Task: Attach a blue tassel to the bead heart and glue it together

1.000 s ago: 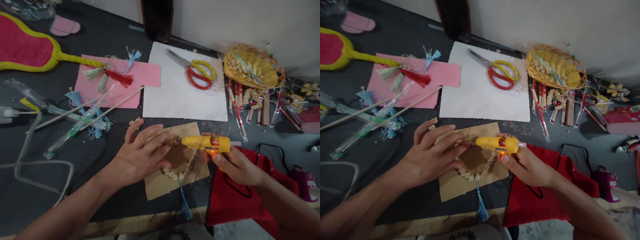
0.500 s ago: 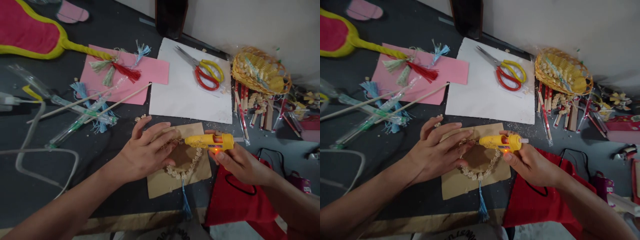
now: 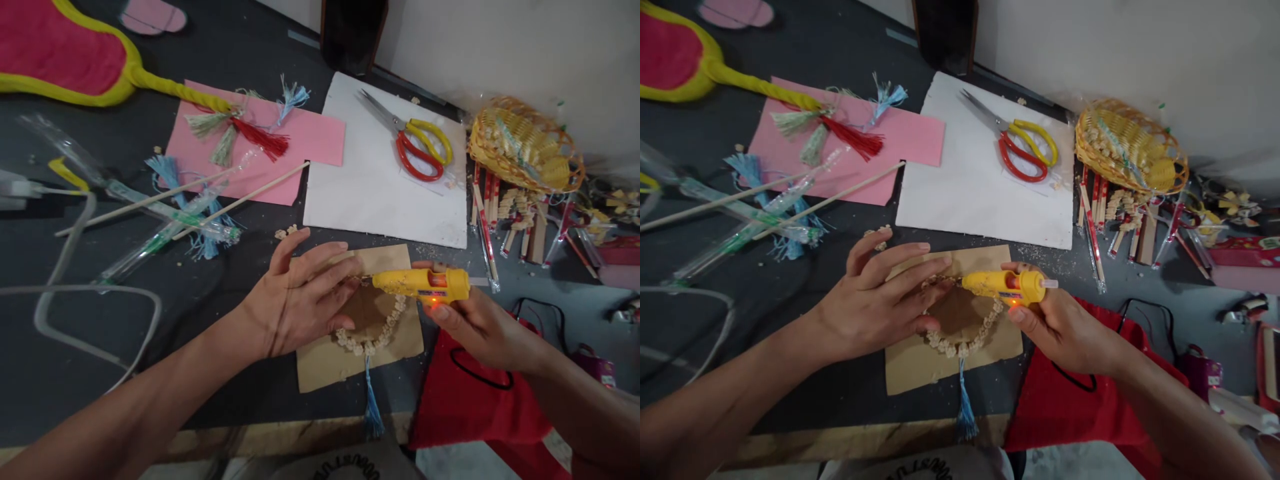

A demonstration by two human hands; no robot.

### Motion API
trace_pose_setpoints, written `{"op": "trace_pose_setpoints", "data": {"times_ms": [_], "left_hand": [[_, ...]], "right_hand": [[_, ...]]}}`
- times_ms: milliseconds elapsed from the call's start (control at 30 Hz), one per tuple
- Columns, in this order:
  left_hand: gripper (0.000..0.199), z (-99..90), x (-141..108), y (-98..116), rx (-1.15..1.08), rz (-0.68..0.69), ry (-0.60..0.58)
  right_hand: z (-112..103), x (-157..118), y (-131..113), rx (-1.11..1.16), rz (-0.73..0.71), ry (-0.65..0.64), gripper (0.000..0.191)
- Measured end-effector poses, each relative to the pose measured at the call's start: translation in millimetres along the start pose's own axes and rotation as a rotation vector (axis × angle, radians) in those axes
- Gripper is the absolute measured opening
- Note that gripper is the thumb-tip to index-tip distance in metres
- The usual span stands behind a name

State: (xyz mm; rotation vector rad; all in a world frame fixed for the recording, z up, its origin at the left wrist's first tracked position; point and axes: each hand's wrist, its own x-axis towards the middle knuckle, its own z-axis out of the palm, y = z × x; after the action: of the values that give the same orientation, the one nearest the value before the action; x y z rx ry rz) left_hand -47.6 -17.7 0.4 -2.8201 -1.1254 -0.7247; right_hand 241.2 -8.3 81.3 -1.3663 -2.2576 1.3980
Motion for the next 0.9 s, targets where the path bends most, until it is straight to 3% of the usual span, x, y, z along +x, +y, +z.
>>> {"op": "trace_pose_setpoints", "data": {"times_ms": [100,533,900], "left_hand": [[0.034,0.7,-0.9,-0.4,-0.015,0.002,0.0],[0.035,2.6,-2.6,0.5,-0.05,-0.022,0.021],[0.038,0.3,-1.7,0.7,-0.022,-0.014,-0.035]], "right_hand": [[-0.6,-0.7,0.4,-0.001,0.031,-0.044,0.037],[-3.0,-3.6,-2.9,-0.023,0.019,-0.011,0.031],[-3.7,-14.7,3.7,0.239,0.134,0.031,0.034]]}}
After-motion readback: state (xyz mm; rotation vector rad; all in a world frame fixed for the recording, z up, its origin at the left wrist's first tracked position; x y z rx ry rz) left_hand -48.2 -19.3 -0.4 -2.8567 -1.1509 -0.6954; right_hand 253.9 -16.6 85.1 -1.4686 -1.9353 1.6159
